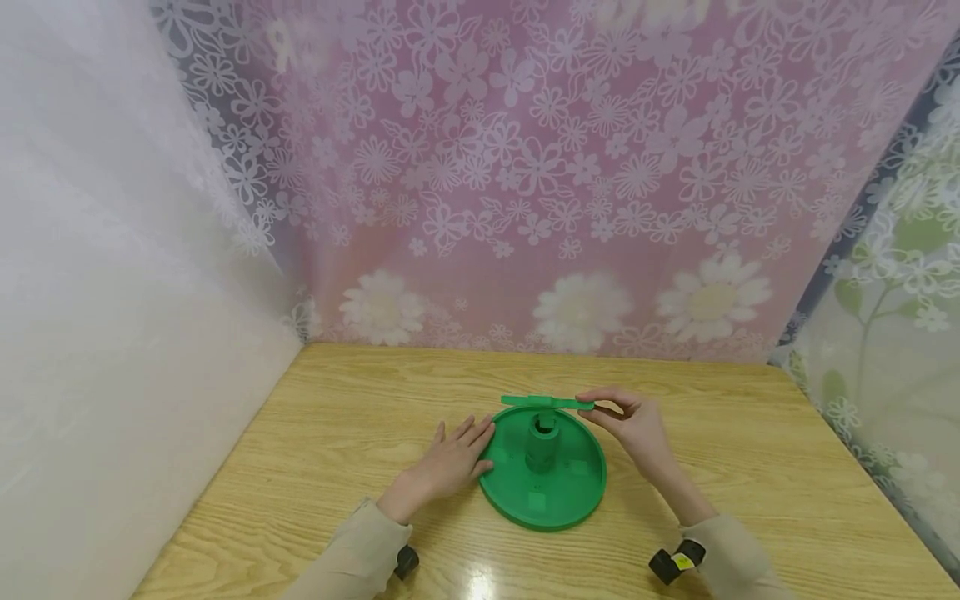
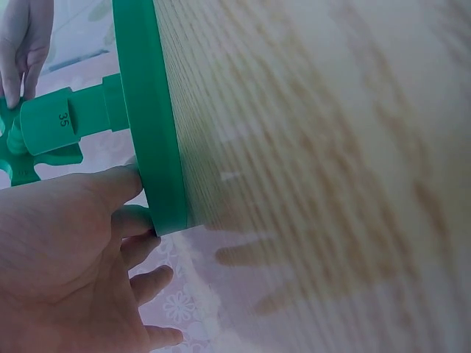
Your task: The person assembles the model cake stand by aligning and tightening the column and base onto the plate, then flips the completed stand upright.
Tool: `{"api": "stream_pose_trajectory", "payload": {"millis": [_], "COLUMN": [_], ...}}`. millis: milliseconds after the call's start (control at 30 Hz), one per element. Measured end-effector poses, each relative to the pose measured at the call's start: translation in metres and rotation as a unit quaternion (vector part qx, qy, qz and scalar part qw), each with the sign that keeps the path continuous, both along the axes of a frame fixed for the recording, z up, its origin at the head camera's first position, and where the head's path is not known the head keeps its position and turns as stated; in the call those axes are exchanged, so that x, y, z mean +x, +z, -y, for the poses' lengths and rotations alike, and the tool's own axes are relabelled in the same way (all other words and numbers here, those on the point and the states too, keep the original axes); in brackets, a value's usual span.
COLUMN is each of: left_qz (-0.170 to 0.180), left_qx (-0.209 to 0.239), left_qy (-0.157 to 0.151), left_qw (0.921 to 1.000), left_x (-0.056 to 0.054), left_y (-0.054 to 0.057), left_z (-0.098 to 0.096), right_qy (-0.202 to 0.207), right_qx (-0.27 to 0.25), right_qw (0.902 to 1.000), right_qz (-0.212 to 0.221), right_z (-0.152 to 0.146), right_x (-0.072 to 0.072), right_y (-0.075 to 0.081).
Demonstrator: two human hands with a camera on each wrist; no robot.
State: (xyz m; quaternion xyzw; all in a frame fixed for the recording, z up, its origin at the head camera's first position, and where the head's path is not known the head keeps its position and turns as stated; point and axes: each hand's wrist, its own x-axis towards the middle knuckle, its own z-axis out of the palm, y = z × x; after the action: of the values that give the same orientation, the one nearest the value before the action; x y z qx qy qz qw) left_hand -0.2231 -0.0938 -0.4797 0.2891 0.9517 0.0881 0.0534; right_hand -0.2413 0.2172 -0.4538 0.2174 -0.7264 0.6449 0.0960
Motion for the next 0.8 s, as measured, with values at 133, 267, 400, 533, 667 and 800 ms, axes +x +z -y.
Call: {"api": "stream_pose_trajectory", "payload": {"millis": [133,267,400,533,667,800], "left_qz": [-0.001,-0.001,0.003,0.006,0.004,0.005], "left_qx": [0.002,0.004,0.007,0.008,0.006,0.006], "left_qy": [-0.002,-0.004,-0.004,-0.002,0.001,0.001], "left_qw": [1.0,1.0,1.0,1.0,1.0,1.0], "left_x": [0.001,0.002,0.002,0.002,0.001,0.0], "left_y": [0.002,0.002,0.003,0.001,-0.001,-0.002], "left_z": [0.0,0.0,0.0,0.0,0.0,0.0], "right_qy": [0.028,0.049,0.067,0.08,0.097,0.116], "right_qx": [0.014,0.015,0.013,0.029,0.047,0.047], "right_qw": [0.9992,0.9979,0.9968,0.995,0.9921,0.99], "right_qz": [-0.024,-0.04,-0.042,-0.053,-0.064,-0.065], "right_z": [0.0,-0.001,-0.003,-0.006,-0.009,-0.01], "right_x": [0.002,0.003,0.004,0.004,0.005,0.006], "right_y": [-0.001,-0.003,-0.005,-0.009,-0.014,-0.017]}}
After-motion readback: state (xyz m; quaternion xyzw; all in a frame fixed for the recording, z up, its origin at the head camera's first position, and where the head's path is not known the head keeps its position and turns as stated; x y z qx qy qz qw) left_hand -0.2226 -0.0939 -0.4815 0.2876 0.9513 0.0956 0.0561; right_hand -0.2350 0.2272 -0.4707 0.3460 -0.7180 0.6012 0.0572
